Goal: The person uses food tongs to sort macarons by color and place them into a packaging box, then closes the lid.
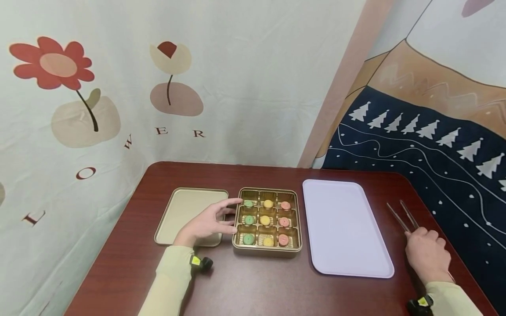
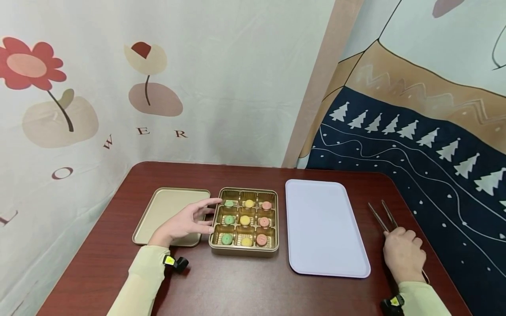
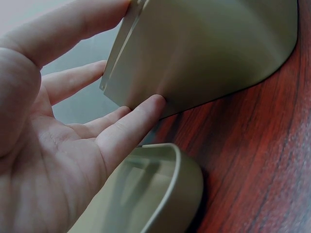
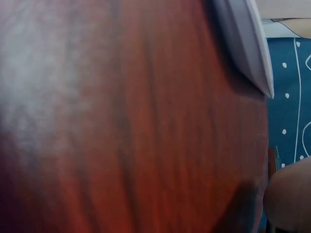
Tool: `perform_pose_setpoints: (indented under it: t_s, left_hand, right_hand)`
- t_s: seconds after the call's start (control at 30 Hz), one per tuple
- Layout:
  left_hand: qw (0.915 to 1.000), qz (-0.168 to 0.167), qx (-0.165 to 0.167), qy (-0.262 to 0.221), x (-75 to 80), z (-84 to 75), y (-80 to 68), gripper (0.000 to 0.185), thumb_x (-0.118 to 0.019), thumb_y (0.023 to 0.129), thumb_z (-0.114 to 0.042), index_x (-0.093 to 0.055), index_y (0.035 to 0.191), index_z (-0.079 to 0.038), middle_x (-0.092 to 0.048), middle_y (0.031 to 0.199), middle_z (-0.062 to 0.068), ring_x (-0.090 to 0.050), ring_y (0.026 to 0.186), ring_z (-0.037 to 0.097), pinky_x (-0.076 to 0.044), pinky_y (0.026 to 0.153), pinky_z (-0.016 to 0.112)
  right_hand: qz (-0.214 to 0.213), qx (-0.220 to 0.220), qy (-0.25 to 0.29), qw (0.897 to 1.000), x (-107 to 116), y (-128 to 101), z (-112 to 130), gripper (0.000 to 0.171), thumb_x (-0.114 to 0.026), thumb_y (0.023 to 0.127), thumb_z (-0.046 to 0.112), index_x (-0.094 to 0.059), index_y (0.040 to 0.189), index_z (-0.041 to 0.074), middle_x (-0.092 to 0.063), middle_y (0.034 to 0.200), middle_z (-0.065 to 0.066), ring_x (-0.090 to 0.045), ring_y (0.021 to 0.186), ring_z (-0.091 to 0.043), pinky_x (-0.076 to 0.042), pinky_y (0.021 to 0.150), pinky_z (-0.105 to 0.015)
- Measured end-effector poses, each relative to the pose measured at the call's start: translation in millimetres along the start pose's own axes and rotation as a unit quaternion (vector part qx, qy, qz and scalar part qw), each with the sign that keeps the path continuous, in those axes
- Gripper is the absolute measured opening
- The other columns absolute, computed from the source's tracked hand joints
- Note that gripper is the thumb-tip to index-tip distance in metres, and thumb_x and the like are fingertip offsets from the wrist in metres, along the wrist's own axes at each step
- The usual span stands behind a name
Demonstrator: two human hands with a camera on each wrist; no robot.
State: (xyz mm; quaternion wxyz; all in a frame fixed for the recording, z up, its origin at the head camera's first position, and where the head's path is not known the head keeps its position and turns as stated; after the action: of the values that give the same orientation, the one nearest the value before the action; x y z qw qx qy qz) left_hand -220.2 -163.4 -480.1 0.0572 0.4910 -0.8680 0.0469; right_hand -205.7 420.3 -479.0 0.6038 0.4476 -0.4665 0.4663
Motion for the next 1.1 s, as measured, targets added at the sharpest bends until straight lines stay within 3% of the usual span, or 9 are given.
perform_pose_setpoints:
  t_s: [0.3,0.87,1.1]
  left_hand:
    - [1.0,-0.003,-0.001,0.002,0.3,-1.3,0.0,0.092,-0.086,0.083,0.001,-0.038,0.161,-0.006,-0.041,0.161,0.023,-0.041,0.145,0.048,-0.046,0.118,0.05]
    - [1.0,-0.003,-0.002,-0.001,1.3,0.9,-0.7,0.092,-0.086,0.083,-0.001,-0.038,0.161,-0.005,-0.039,0.163,0.021,-0.04,0.145,0.048,-0.046,0.118,0.051]
    - [1.0,-0.001,-0.001,0.003,1.3,1.1,-0.1,0.092,-0.086,0.083,0.0,-0.037,0.161,-0.006,-0.039,0.163,0.021,-0.041,0.145,0.048,-0.047,0.117,0.051]
  right_hand:
    - [0.042,-0.019,-0.01,0.999,-10.0,-0.3,-1.0,0.046,-0.047,0.107,0.016,-0.043,0.09,-0.026,-0.039,0.087,-0.044,-0.046,0.083,-0.064,-0.048,0.055,-0.07]
    - [0.035,-0.006,0.002,0.999,-9.4,0.8,-0.8,0.048,-0.05,0.104,0.018,-0.04,0.088,-0.026,-0.038,0.085,-0.044,-0.047,0.079,-0.062,-0.048,0.047,-0.063]
    - [0.03,-0.002,0.004,1.0,-3.7,5.8,1.7,0.05,-0.053,0.104,0.022,-0.039,0.097,-0.026,-0.038,0.09,-0.047,-0.049,0.082,-0.065,-0.05,0.05,-0.067]
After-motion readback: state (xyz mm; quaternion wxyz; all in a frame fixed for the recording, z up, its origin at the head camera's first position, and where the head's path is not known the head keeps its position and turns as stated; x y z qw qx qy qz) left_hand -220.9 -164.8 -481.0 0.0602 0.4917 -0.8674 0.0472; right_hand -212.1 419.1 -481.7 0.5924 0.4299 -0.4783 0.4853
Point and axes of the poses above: each hand's wrist, its own y-axis towards the middle knuckle, its own x-axis out of the back of the hand, z = x × y, the point moved 7 cm from there along y, towards the middle knuckle
